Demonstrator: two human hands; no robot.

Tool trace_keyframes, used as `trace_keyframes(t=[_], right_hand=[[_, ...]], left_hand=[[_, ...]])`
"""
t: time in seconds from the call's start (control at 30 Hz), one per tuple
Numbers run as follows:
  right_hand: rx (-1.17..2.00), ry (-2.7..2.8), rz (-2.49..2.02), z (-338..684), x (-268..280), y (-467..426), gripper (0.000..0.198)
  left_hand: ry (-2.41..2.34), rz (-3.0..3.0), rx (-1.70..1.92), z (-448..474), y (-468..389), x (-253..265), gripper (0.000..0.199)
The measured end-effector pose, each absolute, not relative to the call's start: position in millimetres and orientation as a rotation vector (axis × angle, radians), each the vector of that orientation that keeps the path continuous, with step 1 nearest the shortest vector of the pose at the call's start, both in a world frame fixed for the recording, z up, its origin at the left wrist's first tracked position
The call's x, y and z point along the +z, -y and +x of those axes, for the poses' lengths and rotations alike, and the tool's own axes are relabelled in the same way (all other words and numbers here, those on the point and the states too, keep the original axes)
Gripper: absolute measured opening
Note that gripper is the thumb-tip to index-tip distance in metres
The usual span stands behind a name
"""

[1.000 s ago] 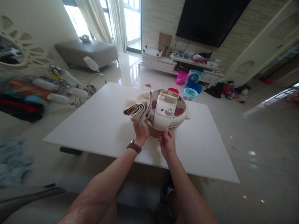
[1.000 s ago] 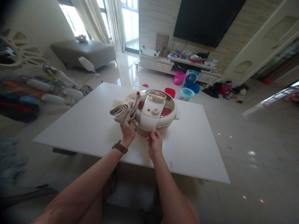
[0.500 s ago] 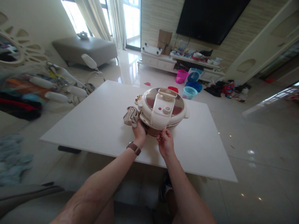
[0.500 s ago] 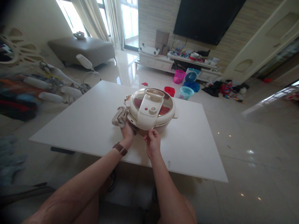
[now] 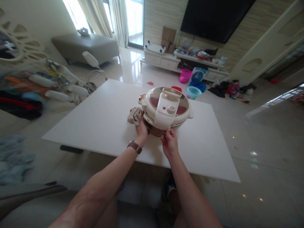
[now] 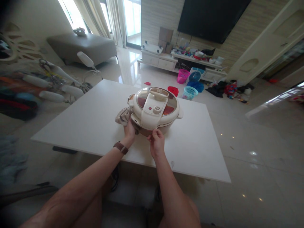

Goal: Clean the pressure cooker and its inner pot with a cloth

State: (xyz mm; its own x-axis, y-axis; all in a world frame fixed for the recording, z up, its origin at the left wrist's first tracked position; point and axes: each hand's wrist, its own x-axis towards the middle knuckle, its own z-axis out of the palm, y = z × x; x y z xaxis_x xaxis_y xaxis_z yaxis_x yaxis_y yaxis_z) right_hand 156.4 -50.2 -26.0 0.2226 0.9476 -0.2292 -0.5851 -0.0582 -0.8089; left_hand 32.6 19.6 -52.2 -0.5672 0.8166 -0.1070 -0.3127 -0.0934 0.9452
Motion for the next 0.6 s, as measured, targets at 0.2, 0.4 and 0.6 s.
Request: trace_keyframes(t=[0.2,0.4,0.6], right_hand=[[1.278,0.553,-0.996,157,-29,49,0.055],[1.287,0.543,-1.0,157,-26,49,0.057],[1.323,0.556,-0.998,160,-23,50,0.054]], left_hand=[[-1.351,0.695,1.82,22,-32,-56,0.042],[-1.444,0.588,1.73,50,11,-61,0.037],[-1.478,0.534,1.664,50,26,-77,0.034]])
